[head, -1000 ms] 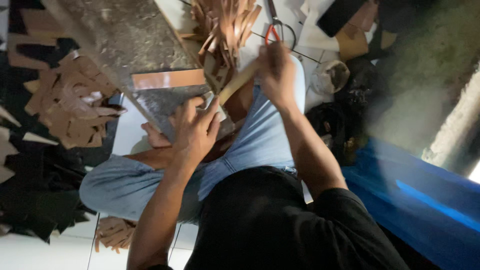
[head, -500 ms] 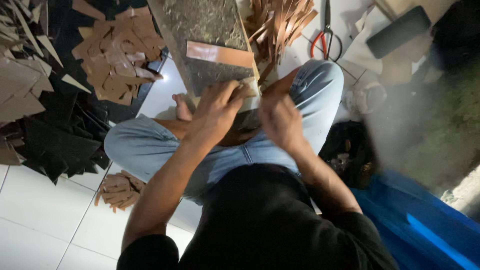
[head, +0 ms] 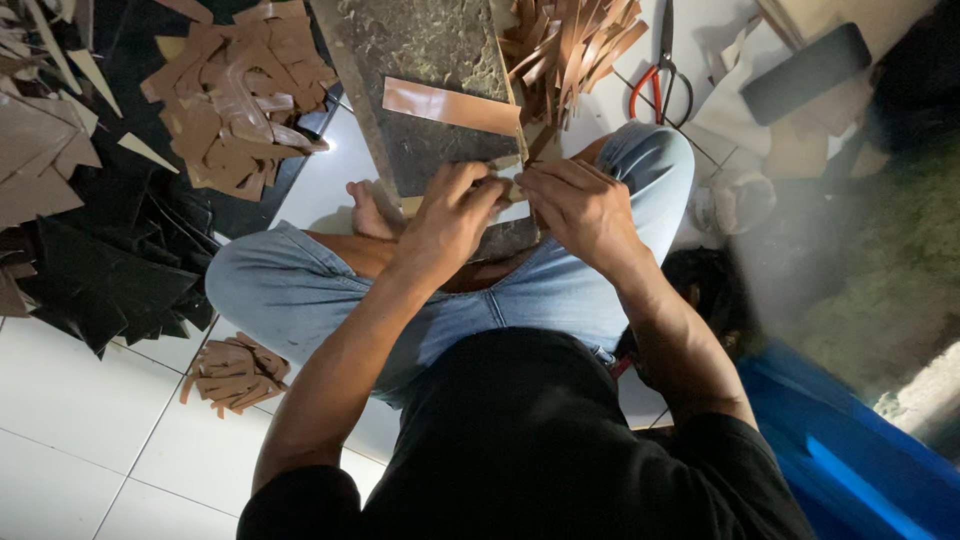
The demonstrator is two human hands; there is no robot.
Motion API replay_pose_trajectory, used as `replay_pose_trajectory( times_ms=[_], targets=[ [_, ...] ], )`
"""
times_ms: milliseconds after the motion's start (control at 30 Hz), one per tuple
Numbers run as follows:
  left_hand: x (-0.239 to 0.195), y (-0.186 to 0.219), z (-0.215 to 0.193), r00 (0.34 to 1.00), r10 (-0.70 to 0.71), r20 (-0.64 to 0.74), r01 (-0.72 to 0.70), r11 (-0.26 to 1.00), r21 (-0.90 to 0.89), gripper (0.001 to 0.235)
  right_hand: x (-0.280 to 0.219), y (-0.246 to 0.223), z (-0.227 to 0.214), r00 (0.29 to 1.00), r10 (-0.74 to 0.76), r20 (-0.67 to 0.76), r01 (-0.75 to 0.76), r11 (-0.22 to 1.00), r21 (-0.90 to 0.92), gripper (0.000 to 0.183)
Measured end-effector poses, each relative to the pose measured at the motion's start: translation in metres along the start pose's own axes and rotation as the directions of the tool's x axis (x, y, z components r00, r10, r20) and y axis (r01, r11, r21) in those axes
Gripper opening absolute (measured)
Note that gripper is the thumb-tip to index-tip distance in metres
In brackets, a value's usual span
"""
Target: The person sits on the floor and smooths the edges of small leather strips using a white block against a wooden board. They handle the strips one at a time, rubbing them along the board, then place the finished pieces on the floor.
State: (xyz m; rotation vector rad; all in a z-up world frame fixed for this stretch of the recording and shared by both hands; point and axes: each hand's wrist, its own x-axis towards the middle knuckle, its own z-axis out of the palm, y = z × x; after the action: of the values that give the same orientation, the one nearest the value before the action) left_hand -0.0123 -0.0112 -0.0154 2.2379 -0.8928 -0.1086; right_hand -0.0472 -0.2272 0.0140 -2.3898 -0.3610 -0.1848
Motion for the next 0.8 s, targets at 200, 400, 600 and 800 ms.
replay_pose_trajectory(
  times_ms=[200,400,600,800],
  targets=[
    [-0.003,-0.001,-0.002,0.995,0.101,-0.018,-0.1,0.993,0.067,0.02,-0.003,0.002,0.0,0.991,-0.129,-0.021,0.125,0.984,-0.125,0.03],
    [-0.004,0.004,-0.013,0.986,0.164,0.04,-0.169,0.97,0.173,0.026,-0.015,0.012,0.002,0.983,-0.182,-0.011,0.174,0.955,-0.24,0.036],
    [0.007,0.016,-0.006,0.993,0.111,0.027,-0.115,0.972,0.204,0.03,-0.023,0.016,0.038,0.88,0.47,-0.061,-0.425,0.839,0.34,0.012],
    [0.008,0.019,0.0,0.999,0.048,-0.021,-0.046,0.993,0.109,0.032,-0.015,0.015,0.074,0.82,0.559,-0.128,-0.409,0.727,0.552,0.015]
  ],
)
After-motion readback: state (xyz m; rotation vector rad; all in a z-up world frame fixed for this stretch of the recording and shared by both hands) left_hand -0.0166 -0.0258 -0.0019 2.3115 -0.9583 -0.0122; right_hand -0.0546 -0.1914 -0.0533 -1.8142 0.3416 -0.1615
